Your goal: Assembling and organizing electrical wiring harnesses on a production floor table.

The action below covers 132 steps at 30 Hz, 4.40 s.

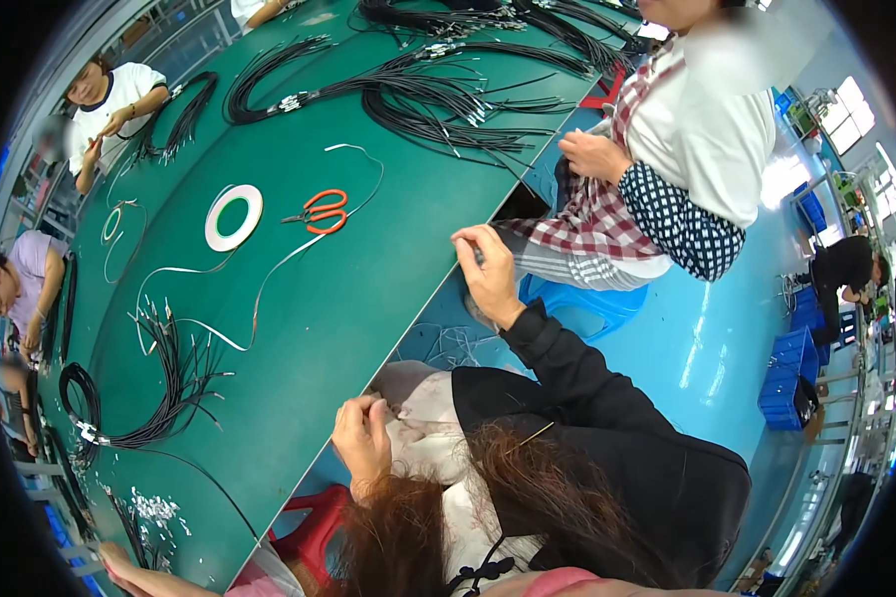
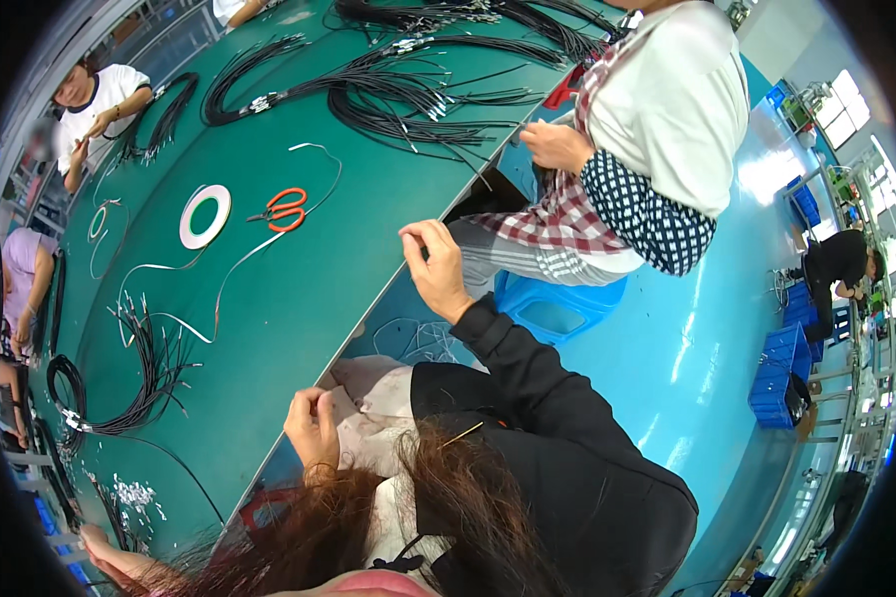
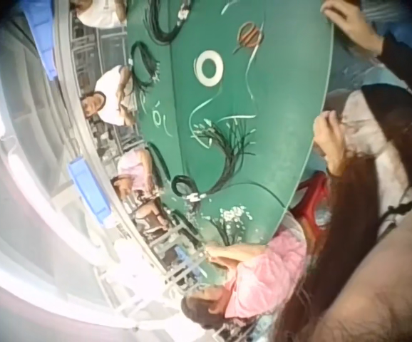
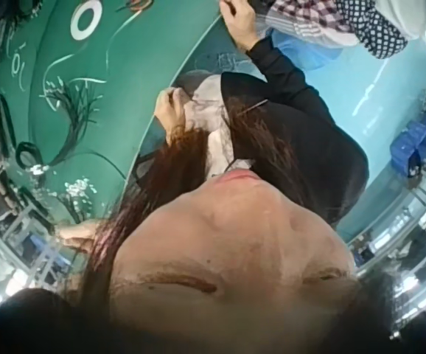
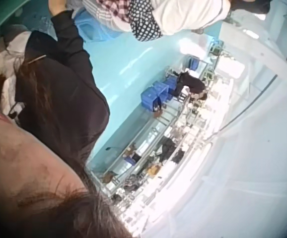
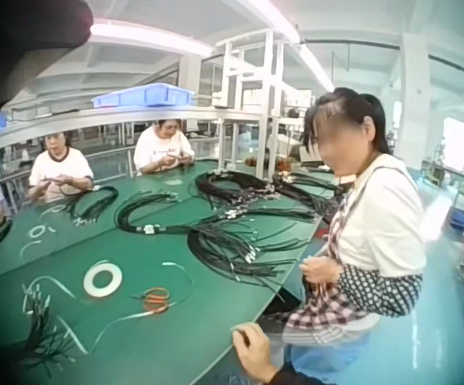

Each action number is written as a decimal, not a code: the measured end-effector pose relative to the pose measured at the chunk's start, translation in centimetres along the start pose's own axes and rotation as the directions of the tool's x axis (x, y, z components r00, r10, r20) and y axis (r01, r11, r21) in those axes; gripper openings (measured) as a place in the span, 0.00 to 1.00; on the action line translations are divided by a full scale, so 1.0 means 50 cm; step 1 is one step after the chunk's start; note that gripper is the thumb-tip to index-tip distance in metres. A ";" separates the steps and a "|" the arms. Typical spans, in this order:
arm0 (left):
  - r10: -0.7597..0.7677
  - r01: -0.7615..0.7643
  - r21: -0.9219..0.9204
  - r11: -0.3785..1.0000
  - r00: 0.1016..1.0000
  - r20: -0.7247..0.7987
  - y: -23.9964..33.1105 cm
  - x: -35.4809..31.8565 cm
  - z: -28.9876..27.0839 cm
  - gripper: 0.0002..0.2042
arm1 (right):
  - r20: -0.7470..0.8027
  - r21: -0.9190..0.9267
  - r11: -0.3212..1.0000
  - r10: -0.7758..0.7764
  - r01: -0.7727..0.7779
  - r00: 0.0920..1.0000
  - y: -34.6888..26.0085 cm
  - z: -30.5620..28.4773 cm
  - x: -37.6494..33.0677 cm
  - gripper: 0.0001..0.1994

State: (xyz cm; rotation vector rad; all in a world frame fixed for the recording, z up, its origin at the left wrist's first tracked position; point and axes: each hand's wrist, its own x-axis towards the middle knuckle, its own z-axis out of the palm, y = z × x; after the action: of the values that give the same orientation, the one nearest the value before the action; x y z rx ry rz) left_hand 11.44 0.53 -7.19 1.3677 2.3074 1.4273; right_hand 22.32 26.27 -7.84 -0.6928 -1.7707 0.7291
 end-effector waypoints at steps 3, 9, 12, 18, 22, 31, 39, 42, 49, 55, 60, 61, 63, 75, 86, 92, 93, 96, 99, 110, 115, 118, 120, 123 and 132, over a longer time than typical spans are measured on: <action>-0.012 0.012 0.004 1.000 1.000 0.004 -0.017 -0.020 -0.005 0.03 | -0.025 0.122 0.968 0.224 -0.220 0.974 0.031 -0.027 -0.027 0.04; -0.011 0.025 -0.106 0.994 0.992 0.129 -0.077 -0.053 0.020 0.05 | -0.015 0.388 0.828 0.445 -0.405 0.895 0.115 -0.047 -0.073 0.06; -0.038 0.063 -0.157 0.986 0.986 0.159 -0.095 -0.053 0.033 0.06 | -0.010 0.398 0.818 0.456 -0.415 0.890 0.123 -0.047 -0.071 0.06; -0.072 0.104 -0.164 0.981 0.979 0.192 -0.100 -0.052 0.027 0.07 | -0.008 0.348 0.850 0.425 -0.396 0.905 0.087 -0.045 -0.055 0.07; -0.069 0.107 -0.134 0.985 0.963 0.259 -0.107 -0.057 0.031 0.08 | 0.039 0.350 0.836 0.438 -0.423 0.898 0.090 -0.038 -0.054 0.08; -0.020 0.065 -0.111 0.992 0.930 0.366 -0.119 -0.064 0.038 0.07 | 0.028 0.354 0.852 0.404 -0.387 0.914 0.077 -0.038 -0.041 0.08; 0.005 0.028 -0.082 0.996 0.924 0.382 -0.112 -0.068 0.037 0.07 | 0.019 0.372 0.863 0.362 -0.343 0.932 0.052 -0.055 -0.006 0.07; 0.013 0.012 -0.066 0.998 0.926 0.378 -0.120 -0.072 0.036 0.07 | 0.050 0.377 0.852 0.373 -0.363 0.927 0.051 -0.048 -0.011 0.07; -0.065 0.091 -0.045 0.995 0.910 0.410 -0.116 -0.073 0.040 0.07 | 0.085 0.401 0.827 0.394 -0.394 0.915 0.057 -0.020 -0.022 0.07; -0.042 0.023 0.051 0.998 0.914 0.404 -0.117 -0.083 0.038 0.11 | 0.110 0.371 0.829 0.408 -0.418 0.906 0.068 -0.021 -0.040 0.08; -0.049 0.035 0.045 0.998 0.933 0.357 -0.126 -0.085 0.043 0.11 | 0.124 0.395 0.812 0.416 -0.430 0.901 0.061 -0.010 -0.043 0.07; -0.021 0.010 0.034 0.999 0.936 0.350 -0.129 -0.086 0.045 0.10 | 0.121 0.403 0.805 0.425 -0.436 0.897 0.062 -0.008 -0.043 0.07; 0.007 -0.017 0.027 1.000 0.943 0.332 -0.132 -0.086 0.047 0.09 | 0.125 0.416 0.798 0.424 -0.435 0.897 0.062 -0.004 -0.043 0.07; -0.011 -0.002 0.032 0.999 0.916 0.400 -0.145 -0.084 0.052 0.07 | 0.239 0.402 0.788 0.402 -0.467 0.884 0.056 0.020 -0.051 0.08; 0.071 -0.081 0.017 0.997 0.937 0.342 -0.132 -0.108 0.040 0.09 | 0.648 0.206 0.878 0.208 -0.432 0.732 -0.086 0.092 -0.157 0.09; 0.042 -0.063 0.076 0.995 0.966 0.254 -0.100 -0.125 0.023 0.08 | 0.712 0.245 0.942 -0.014 -0.229 0.703 -0.148 0.100 -0.193 0.06; -0.006 -0.002 0.039 0.999 0.980 0.198 -0.084 -0.127 0.018 0.07 | 0.706 0.269 0.940 -0.043 -0.211 0.707 -0.153 0.098 -0.190 0.06; -0.066 0.068 -0.007 0.998 0.988 0.141 -0.061 -0.127 0.011 0.06 | 0.692 0.274 0.933 -0.023 -0.233 0.722 -0.158 0.077 -0.189 0.05; -0.100 0.102 -0.017 0.995 0.991 0.090 -0.046 -0.136 0.004 0.05 | 0.698 0.253 0.921 0.038 -0.296 0.715 -0.161 0.061 -0.193 0.05; -0.018 0.015 0.028 1.000 0.992 0.128 -0.009 -0.169 0.015 0.04 | 0.696 0.298 0.931 -0.061 -0.211 0.715 -0.152 0.023 -0.225 0.06; -0.043 0.039 0.046 0.998 0.996 0.075 0.009 -0.184 0.013 0.04 | 0.714 0.341 0.915 -0.102 -0.217 0.693 -0.157 0.017 -0.237 0.06; -0.001 -0.004 0.055 0.998 0.994 0.105 0.010 -0.192 0.019 0.05 | 0.732 0.351 0.915 -0.135 -0.199 0.668 -0.149 0.014 -0.250 0.06; 0.008 -0.015 0.079 0.997 0.997 0.083 0.010 -0.195 0.024 0.05 | 0.737 0.313 0.899 -0.026 -0.307 0.675 -0.141 0.004 -0.258 0.06; 0.055 -0.065 0.084 0.994 0.991 0.118 0.011 -0.205 0.032 0.05 | 0.792 0.298 0.914 -0.075 -0.276 0.606 -0.153 0.003 -0.262 0.05; 0.020 -0.048 0.163 0.986 0.985 0.171 0.016 -0.212 0.040 0.08 | 0.862 0.281 0.959 -0.241 -0.023 0.446 -0.116 -0.003 -0.287 0.04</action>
State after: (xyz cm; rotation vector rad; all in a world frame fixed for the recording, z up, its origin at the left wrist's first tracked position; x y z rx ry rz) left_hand 19.22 -5.75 -11.34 1.5145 2.3470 1.0994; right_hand 25.88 11.80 -12.03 0.0889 -2.5747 1.3722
